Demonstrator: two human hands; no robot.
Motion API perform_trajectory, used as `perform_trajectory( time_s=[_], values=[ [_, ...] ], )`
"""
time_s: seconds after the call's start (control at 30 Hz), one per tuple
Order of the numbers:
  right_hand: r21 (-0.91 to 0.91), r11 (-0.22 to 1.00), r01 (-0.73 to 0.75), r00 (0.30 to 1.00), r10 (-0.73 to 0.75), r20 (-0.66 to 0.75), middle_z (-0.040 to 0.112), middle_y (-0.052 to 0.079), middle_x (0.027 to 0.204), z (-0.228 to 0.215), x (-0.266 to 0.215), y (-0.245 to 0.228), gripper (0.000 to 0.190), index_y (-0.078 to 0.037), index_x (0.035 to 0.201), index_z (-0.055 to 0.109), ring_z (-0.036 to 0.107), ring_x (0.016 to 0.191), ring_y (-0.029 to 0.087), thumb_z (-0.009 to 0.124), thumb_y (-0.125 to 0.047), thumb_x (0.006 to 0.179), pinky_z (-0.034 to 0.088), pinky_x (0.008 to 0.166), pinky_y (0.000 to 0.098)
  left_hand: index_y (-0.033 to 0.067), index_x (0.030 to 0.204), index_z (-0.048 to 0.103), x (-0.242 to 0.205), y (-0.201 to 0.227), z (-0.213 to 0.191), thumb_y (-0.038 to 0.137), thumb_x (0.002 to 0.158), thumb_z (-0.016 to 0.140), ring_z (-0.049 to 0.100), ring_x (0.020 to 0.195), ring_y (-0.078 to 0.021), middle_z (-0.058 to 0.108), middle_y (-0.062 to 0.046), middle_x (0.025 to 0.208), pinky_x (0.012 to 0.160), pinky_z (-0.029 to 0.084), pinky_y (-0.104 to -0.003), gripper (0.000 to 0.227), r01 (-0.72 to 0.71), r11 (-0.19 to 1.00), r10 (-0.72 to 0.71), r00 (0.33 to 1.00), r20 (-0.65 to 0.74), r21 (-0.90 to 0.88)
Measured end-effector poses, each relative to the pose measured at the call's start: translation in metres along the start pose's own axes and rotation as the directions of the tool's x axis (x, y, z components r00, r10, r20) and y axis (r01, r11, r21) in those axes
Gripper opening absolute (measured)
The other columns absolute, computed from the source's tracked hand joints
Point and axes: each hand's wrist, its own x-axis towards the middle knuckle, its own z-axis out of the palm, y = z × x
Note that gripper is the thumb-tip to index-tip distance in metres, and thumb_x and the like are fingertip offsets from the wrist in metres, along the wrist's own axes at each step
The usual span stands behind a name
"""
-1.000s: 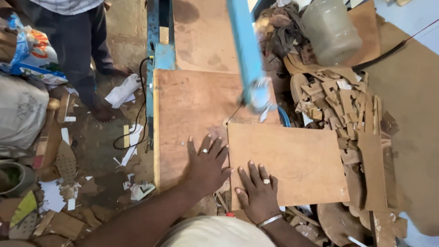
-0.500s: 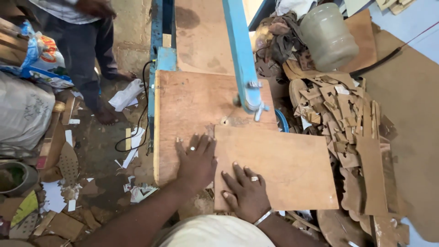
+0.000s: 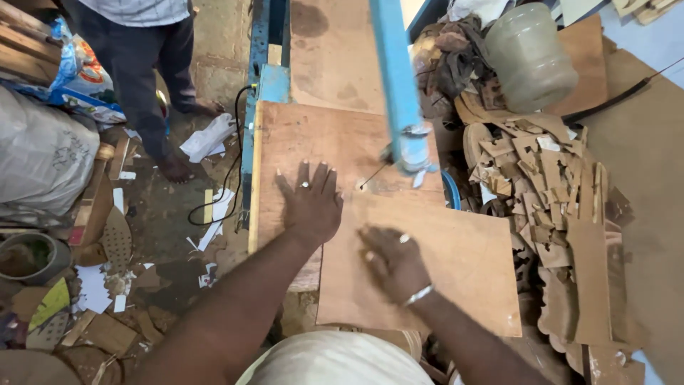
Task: Using a scroll saw to cut out a curved shape from a wooden board.
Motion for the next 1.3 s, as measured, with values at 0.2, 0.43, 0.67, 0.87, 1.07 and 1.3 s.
perform_trajectory(
  time_s=[0.2, 0.43, 0.67, 0.87, 1.07, 1.3],
  values=[
    [-0.217, 0.968, -0.128, 0.991, 0.117, -0.064, 0.049, 0.013, 0.154, 0.007, 0.025, 0.058, 0.056, -0.013, 0.147, 0.053, 0.042, 0.141, 0.039, 0.057, -0.033, 0.095, 0.029, 0.113, 0.054, 0.0153, 0.16, 0.024, 0.004, 0.0, 0.003, 0.042, 0.105, 0.025, 0.008, 0.156, -0.0329, 0.016, -0.001, 0.17, 0.113, 0.001, -0.079, 0.061, -0.046, 0.997, 0.046, 0.999, 0.005, 0.054],
    [-0.389, 0.904, -0.177, 0.981, 0.194, 0.005, 0.039, 0.011, 0.16, 0.015, 0.025, 0.063, 0.06, -0.018, 0.152, 0.046, 0.034, 0.144, 0.038, 0.052, -0.038, 0.096, 0.023, 0.114, 0.0598, 0.017, 0.16, 0.03, 0.028, -0.008, -0.002, 0.042, 0.106, 0.025, 0.013, 0.155, -0.0323, 0.023, -0.001, 0.169, 0.113, 0.002, -0.081, 0.06, 0.001, 1.0, -0.002, 0.999, -0.032, -0.023],
    [-0.386, 0.904, -0.184, 0.981, 0.194, -0.013, 0.041, 0.012, 0.159, 0.011, 0.025, 0.058, 0.058, -0.017, 0.15, 0.049, 0.036, 0.143, 0.038, 0.053, -0.037, 0.096, 0.023, 0.115, 0.0584, 0.0218, 0.159, 0.028, 0.058, 0.0, 0.001, 0.046, 0.105, 0.025, 0.009, 0.155, -0.0344, 0.017, -0.002, 0.169, 0.112, -0.003, -0.08, 0.06, 0.016, 1.0, -0.016, 0.999, -0.033, -0.002],
    [-0.377, 0.908, -0.184, 0.983, 0.181, -0.044, 0.044, 0.012, 0.157, 0.012, 0.021, 0.058, 0.058, -0.016, 0.149, 0.052, 0.038, 0.143, 0.037, 0.055, -0.036, 0.095, 0.023, 0.116, 0.058, 0.0236, 0.159, 0.029, 0.06, 0.004, 0.003, 0.042, 0.105, 0.029, 0.007, 0.155, -0.0387, 0.016, -0.004, 0.169, 0.111, -0.004, -0.081, 0.058, -0.037, 0.999, 0.039, 0.997, -0.071, 0.019],
    [-0.37, 0.905, -0.21, 0.978, 0.199, -0.066, 0.046, 0.012, 0.157, 0.012, 0.018, 0.06, 0.056, -0.016, 0.148, 0.053, 0.038, 0.143, 0.037, 0.055, -0.036, 0.095, 0.024, 0.115, 0.0571, 0.0225, 0.159, 0.033, 0.066, 0.008, 0.003, 0.042, 0.105, 0.032, 0.009, 0.155, -0.0414, 0.019, -0.006, 0.17, 0.111, -0.003, -0.082, 0.057, -0.066, 0.998, 0.064, 0.995, -0.082, -0.021],
    [-0.377, 0.9, -0.219, 0.976, 0.205, -0.078, 0.046, 0.014, 0.157, 0.011, 0.02, 0.056, 0.057, -0.014, 0.15, 0.053, 0.039, 0.143, 0.037, 0.054, -0.035, 0.096, 0.025, 0.114, 0.0566, 0.0202, 0.159, 0.032, 0.072, 0.008, 0.008, 0.039, 0.105, 0.034, 0.009, 0.154, -0.0431, 0.019, -0.008, 0.169, 0.11, -0.001, -0.083, 0.057, -0.093, 0.995, 0.09, 0.99, -0.112, -0.024]
  ],
)
